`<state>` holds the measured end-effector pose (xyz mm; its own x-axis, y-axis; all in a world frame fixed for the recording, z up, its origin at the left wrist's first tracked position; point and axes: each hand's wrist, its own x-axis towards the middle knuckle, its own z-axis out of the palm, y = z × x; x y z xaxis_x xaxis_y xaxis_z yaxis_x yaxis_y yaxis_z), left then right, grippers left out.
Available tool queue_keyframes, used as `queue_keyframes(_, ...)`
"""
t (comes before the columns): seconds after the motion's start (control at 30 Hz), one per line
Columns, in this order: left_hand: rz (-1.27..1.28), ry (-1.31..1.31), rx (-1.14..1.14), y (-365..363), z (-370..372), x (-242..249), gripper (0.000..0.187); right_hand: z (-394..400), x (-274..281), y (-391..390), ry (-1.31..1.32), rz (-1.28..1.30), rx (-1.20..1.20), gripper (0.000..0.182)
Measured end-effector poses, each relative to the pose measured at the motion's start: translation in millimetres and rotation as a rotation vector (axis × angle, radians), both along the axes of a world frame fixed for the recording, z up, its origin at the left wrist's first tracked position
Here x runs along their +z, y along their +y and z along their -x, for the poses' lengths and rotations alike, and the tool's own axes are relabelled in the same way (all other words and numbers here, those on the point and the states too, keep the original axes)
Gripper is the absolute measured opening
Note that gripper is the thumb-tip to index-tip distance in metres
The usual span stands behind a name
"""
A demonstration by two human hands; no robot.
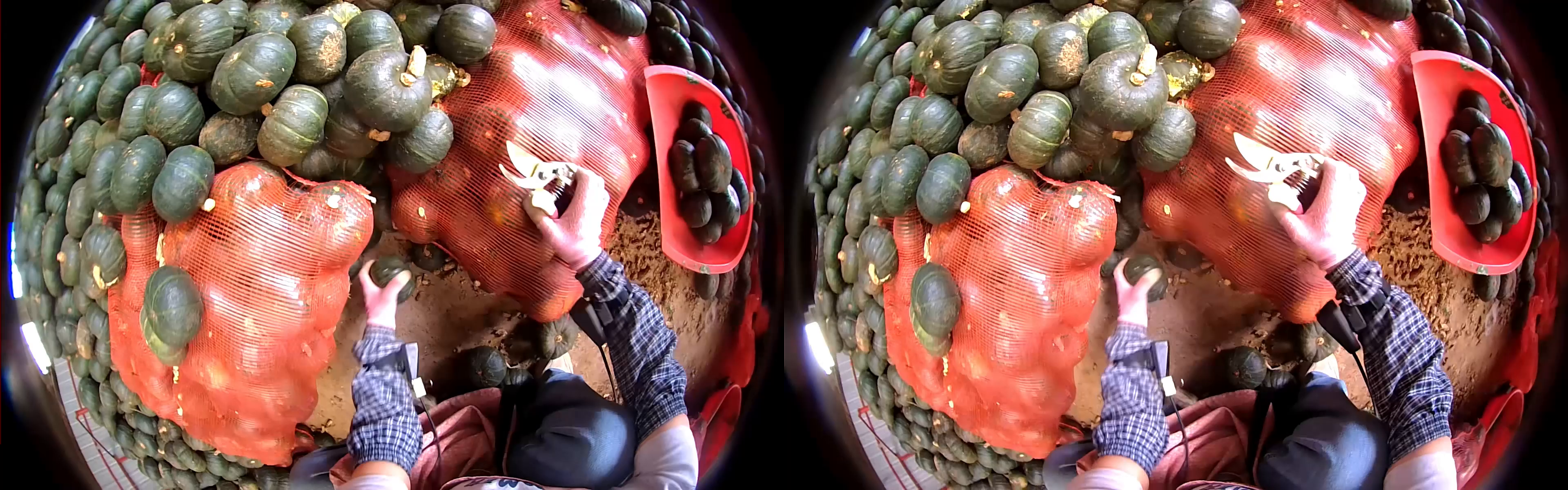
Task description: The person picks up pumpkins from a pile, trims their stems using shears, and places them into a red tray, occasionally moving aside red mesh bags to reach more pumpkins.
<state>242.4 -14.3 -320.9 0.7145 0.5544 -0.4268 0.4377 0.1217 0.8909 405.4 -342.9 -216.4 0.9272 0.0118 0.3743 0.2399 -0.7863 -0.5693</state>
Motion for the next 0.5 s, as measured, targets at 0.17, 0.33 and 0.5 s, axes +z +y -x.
queue_keyframes(0.17,1.506,-0.373,-0.097,-69,35,66,0.114,47,55,-15,0.11,0.18,0.253,0.063)
queue_keyframes(0.33,1.641,-0.297,-0.039,-122,34,95,0.115,106,49,-26,0.607,-0.098,0.461,0.064)
queue_keyframes(0.5,1.757,-0.28,0.036,-141,39,99,0.105,121,40,-32,0.712,-0.284,0.413,0.063)
